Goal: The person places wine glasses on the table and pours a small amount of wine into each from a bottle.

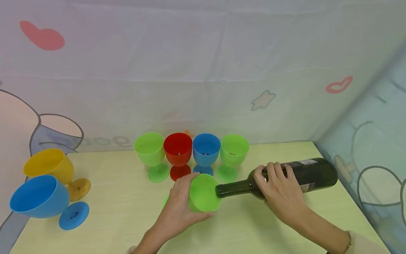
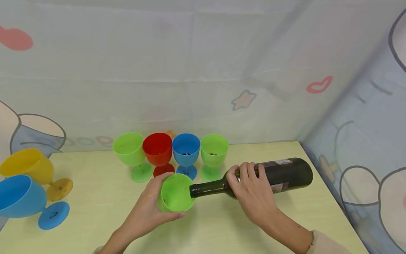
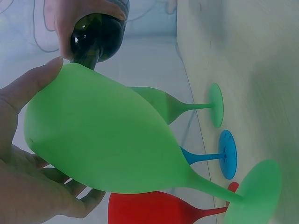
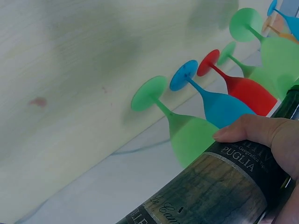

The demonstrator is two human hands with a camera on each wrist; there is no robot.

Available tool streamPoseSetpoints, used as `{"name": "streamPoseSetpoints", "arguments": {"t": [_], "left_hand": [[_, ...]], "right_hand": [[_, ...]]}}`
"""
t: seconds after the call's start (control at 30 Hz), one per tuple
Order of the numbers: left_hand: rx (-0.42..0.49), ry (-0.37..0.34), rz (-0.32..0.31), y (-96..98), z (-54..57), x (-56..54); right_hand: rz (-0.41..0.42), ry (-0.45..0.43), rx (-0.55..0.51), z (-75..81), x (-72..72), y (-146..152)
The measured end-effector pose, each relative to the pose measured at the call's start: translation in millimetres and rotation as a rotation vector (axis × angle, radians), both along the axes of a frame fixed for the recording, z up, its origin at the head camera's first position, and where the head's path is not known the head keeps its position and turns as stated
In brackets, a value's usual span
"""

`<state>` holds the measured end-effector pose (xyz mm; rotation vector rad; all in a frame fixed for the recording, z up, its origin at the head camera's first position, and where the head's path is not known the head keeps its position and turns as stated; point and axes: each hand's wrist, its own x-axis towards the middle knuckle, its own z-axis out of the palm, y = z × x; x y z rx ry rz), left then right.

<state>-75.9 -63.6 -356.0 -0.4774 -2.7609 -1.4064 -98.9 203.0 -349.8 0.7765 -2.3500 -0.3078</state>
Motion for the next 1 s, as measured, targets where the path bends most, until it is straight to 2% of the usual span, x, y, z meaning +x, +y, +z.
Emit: {"name": "streamPoseSetpoints", "arguments": {"t": [0.27,0.53,1.0], "left_hand": [[-0.006,0.011,-0.007,-0.4,0.3,-0.2],[-0.007,0.005,0.0,0.9,-0.4,-0.6],[-0.001,0.008,0.005,2.0,-1.0,-0.7]], "right_hand": [[0.01,-0.009,0.0,2.1,-1.7,0.7],[0.055,-0.022,-0.024,4.1,-4.3,1.6],[0.046,-0.04,0.008,9.7,-2.2,1.4]]}}
